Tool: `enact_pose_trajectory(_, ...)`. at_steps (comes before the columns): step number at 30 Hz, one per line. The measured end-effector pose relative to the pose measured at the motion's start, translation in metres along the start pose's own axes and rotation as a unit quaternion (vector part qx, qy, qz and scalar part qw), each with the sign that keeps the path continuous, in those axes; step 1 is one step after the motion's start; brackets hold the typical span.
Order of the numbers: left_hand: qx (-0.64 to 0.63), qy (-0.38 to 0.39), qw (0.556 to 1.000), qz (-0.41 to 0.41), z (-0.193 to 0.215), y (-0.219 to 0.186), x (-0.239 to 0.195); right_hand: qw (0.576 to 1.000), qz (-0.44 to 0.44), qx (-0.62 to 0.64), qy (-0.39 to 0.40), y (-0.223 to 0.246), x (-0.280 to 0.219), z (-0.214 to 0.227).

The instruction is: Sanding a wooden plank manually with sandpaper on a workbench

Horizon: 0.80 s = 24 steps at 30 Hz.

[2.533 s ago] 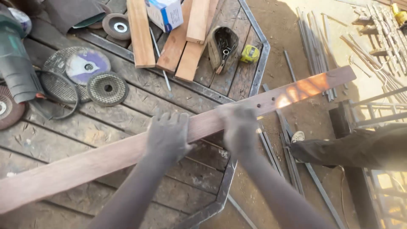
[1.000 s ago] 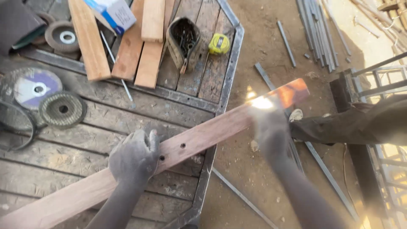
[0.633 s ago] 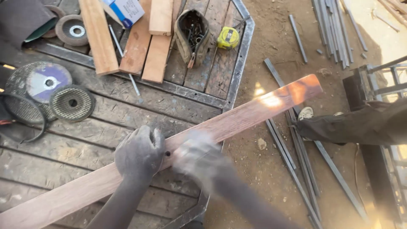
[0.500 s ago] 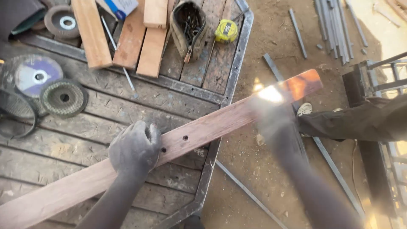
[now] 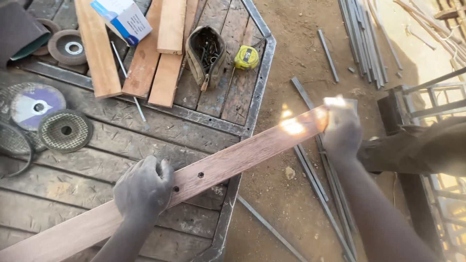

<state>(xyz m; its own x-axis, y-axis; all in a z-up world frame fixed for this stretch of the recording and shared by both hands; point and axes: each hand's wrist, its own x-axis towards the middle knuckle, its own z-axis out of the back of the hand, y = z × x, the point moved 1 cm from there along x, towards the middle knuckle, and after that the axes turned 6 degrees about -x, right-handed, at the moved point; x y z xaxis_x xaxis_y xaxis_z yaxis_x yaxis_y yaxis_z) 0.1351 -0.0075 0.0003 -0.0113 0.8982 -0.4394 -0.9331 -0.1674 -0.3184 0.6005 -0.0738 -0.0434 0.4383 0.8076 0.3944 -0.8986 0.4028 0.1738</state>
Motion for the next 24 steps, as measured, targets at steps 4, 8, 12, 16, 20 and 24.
enact_pose_trajectory(4,0.016,-0.019,1.0,-0.004,0.001,0.005,-0.001,0.98,0.149,0.094,0.092,0.066,-0.023,0.044)
enact_pose_trajectory(8,-0.005,0.003,1.0,0.019,0.002,0.004,0.0,0.997,0.029,0.02,0.062,0.01,0.001,0.014)
enact_pose_trajectory(12,0.007,-0.004,1.0,0.01,0.003,0.006,-0.001,0.977,0.184,0.103,-0.022,0.079,-0.029,0.014)
enact_pose_trajectory(16,0.019,-0.03,0.999,-0.013,0.004,0.008,-0.003,0.945,0.259,0.184,0.072,0.13,-0.059,0.05)
enact_pose_trajectory(20,0.017,0.02,0.999,0.021,0.005,0.001,-0.002,0.984,0.153,0.082,0.037,0.065,-0.014,0.036)
enact_pose_trajectory(24,0.02,-0.008,1.0,0.007,0.001,0.009,0.002,0.668,-0.263,0.691,0.086,0.136,-0.031,0.028)
